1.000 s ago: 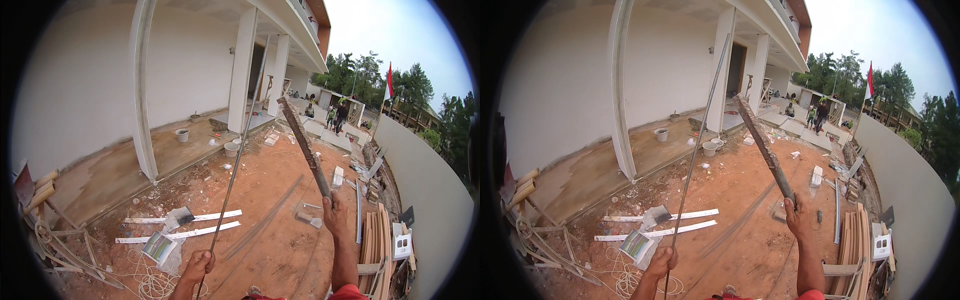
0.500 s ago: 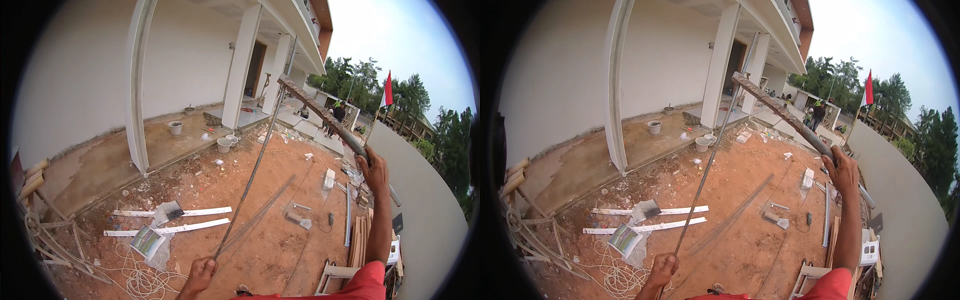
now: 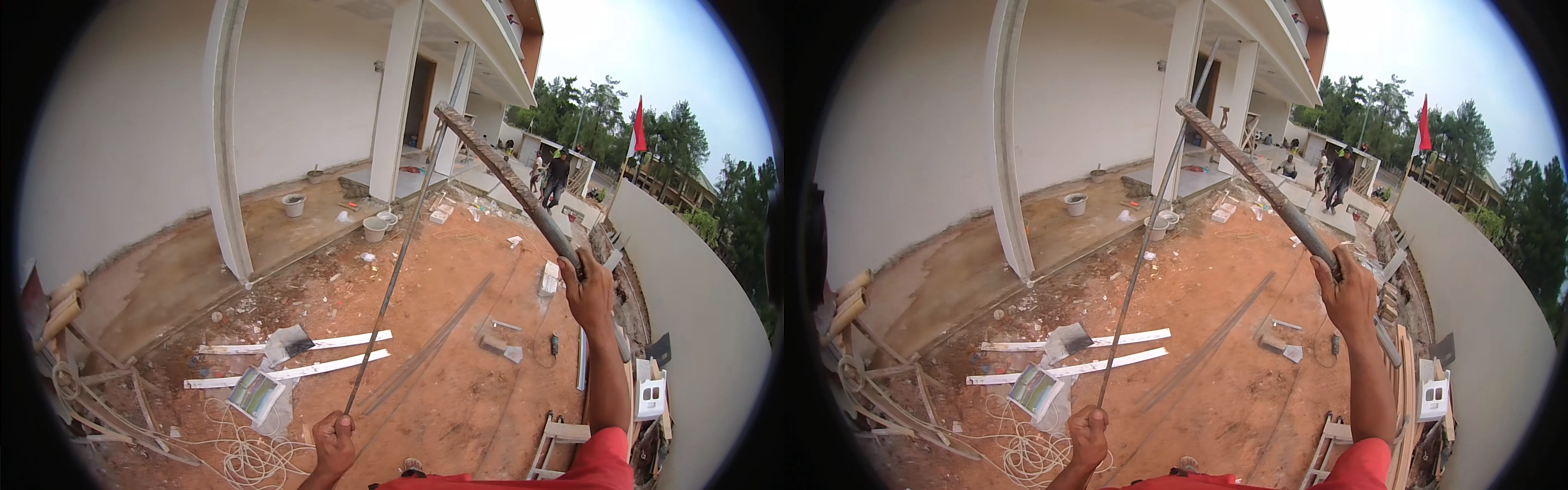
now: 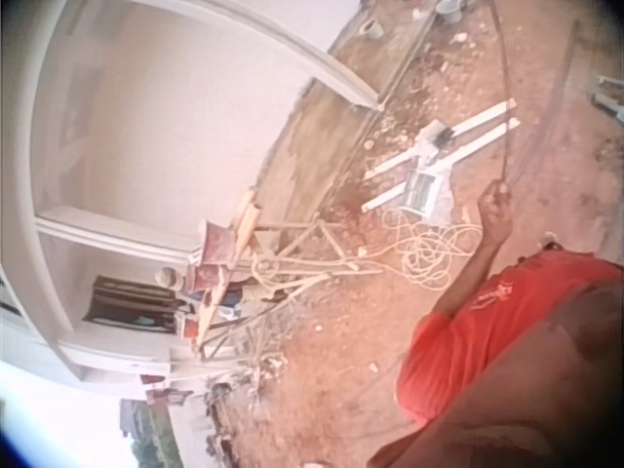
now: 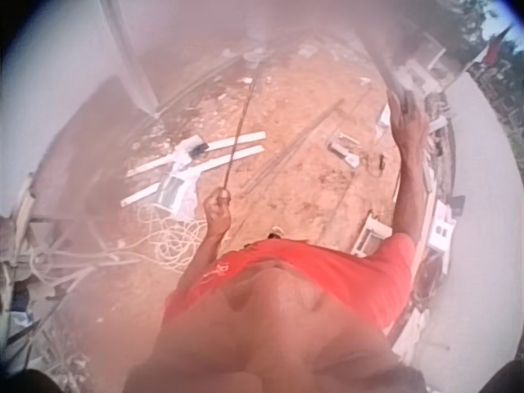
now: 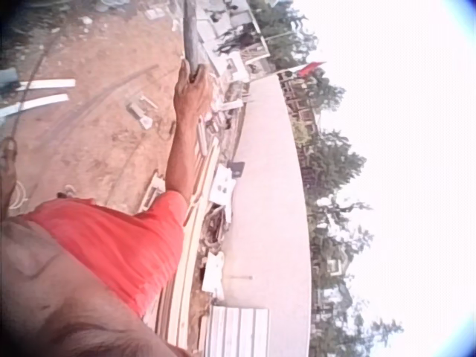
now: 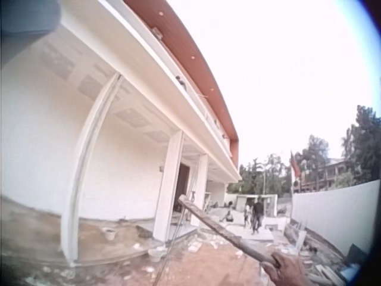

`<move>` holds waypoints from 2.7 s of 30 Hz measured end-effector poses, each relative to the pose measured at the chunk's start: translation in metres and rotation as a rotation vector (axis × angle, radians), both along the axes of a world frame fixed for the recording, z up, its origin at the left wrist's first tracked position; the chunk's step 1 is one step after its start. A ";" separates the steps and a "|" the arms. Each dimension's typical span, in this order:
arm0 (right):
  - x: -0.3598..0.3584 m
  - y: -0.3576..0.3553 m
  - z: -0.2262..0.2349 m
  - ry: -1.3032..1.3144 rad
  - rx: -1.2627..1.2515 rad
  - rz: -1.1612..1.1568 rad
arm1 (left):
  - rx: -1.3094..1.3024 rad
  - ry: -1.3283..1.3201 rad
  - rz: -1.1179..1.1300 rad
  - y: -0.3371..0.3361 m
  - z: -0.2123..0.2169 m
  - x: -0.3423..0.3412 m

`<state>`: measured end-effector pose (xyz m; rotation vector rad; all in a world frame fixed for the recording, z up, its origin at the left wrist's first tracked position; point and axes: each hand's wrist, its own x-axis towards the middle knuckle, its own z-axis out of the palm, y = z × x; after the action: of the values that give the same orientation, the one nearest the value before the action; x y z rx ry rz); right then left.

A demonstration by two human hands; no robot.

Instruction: The person uses an angle grinder to cut long metal rods on a construction site. They measure and mark the rods, then cut them into shorter segments, stacking the finished pieces on the ground.

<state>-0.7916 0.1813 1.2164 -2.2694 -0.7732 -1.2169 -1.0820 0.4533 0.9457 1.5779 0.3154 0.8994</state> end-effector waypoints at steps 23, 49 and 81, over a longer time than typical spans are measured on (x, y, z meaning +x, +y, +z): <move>-0.015 0.061 -0.045 -0.083 0.309 0.001 | 0.057 -0.032 0.179 0.011 -0.007 0.005; 0.014 0.067 0.011 -0.100 0.246 0.277 | -0.035 -0.019 0.166 0.097 0.020 0.047; -0.134 0.076 -0.298 1.189 0.659 1.018 | -0.217 -0.178 -0.177 0.247 0.139 0.133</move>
<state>-0.9259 0.2569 0.9182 -1.2837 -0.6785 0.3528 -0.9489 0.7000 1.0845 1.2944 0.1385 0.8318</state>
